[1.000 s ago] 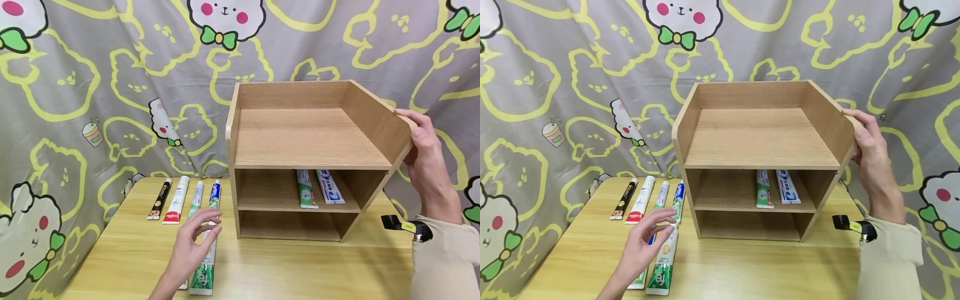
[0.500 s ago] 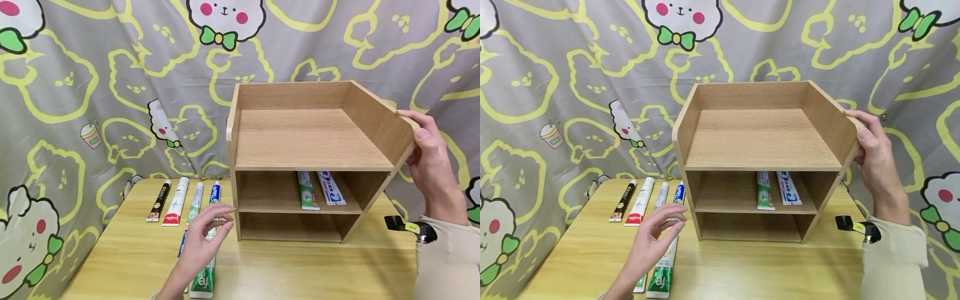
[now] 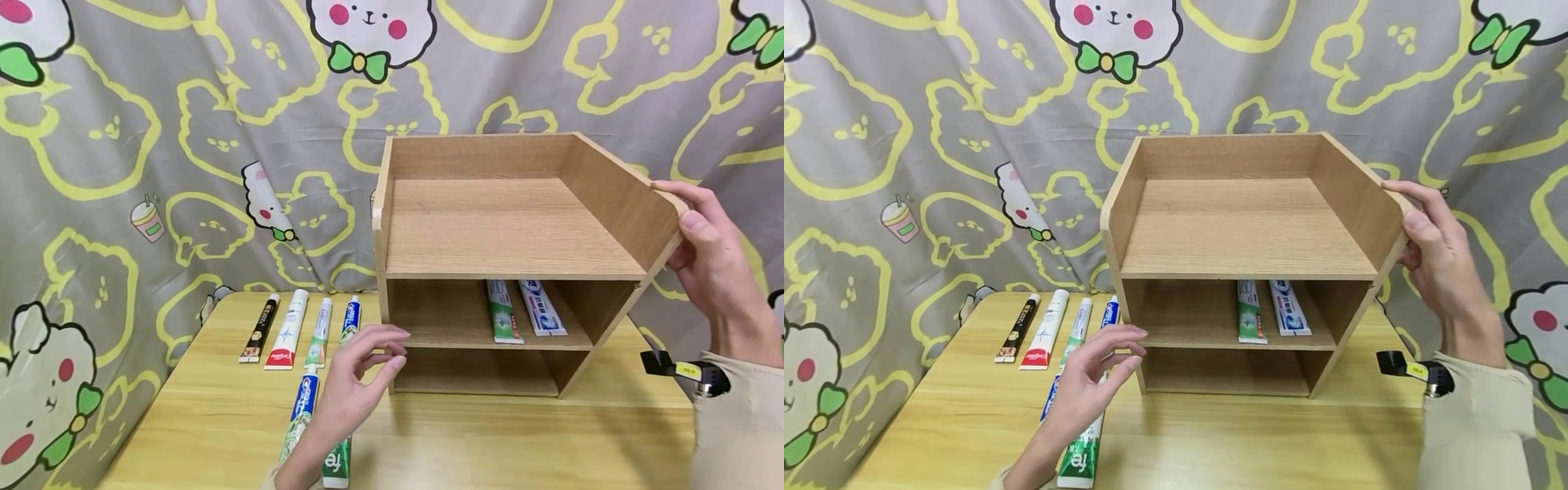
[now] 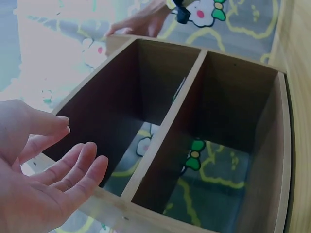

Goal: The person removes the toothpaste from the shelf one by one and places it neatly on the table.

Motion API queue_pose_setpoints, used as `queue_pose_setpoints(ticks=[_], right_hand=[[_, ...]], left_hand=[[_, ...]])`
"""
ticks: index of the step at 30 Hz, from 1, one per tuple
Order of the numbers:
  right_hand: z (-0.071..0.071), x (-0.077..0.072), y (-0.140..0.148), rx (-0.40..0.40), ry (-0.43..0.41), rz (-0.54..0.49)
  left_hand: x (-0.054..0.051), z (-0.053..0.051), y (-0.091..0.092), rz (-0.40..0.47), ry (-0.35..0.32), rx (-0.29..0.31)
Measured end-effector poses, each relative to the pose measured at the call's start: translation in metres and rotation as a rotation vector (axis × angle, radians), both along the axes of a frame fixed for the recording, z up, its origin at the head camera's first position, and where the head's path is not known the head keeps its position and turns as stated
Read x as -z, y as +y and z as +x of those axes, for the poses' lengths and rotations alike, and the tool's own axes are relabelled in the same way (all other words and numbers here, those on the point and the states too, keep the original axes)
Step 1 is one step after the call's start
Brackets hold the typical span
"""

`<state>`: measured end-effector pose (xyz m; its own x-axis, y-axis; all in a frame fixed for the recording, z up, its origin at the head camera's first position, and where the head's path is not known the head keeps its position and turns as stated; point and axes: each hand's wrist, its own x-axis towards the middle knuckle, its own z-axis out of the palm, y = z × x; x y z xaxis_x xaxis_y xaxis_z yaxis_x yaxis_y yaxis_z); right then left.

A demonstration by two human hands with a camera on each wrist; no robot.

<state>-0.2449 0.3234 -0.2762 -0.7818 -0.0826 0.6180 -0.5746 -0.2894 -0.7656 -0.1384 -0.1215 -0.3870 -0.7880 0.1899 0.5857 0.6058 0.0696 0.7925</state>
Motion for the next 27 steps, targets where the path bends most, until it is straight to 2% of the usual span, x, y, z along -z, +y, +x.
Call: queue_pose_setpoints(ticks=[6,9,13,17,21,27], right_hand=[[-0.003,0.002,0.003,-0.052,0.010,-0.021],[0.001,-0.001,-0.002,-0.021,-0.005,-0.014],[0.007,-0.008,-0.008,0.071,-0.035,0.023],[0.008,-0.008,-0.009,0.086,-0.047,0.013],[0.002,-0.004,-0.004,0.024,-0.029,-0.008],[-0.004,0.002,0.012,-0.076,-0.005,0.022]], left_hand=[[0.000,-0.004,0.006,0.029,-0.002,0.032],[-0.001,-0.006,0.010,0.046,-0.008,0.044],[-0.003,-0.008,0.018,0.078,0.002,0.062],[-0.004,-0.009,0.026,0.087,0.018,0.100],[-0.005,-0.010,0.036,0.059,0.023,0.140],[-0.005,-0.016,0.048,0.036,0.003,0.146]])
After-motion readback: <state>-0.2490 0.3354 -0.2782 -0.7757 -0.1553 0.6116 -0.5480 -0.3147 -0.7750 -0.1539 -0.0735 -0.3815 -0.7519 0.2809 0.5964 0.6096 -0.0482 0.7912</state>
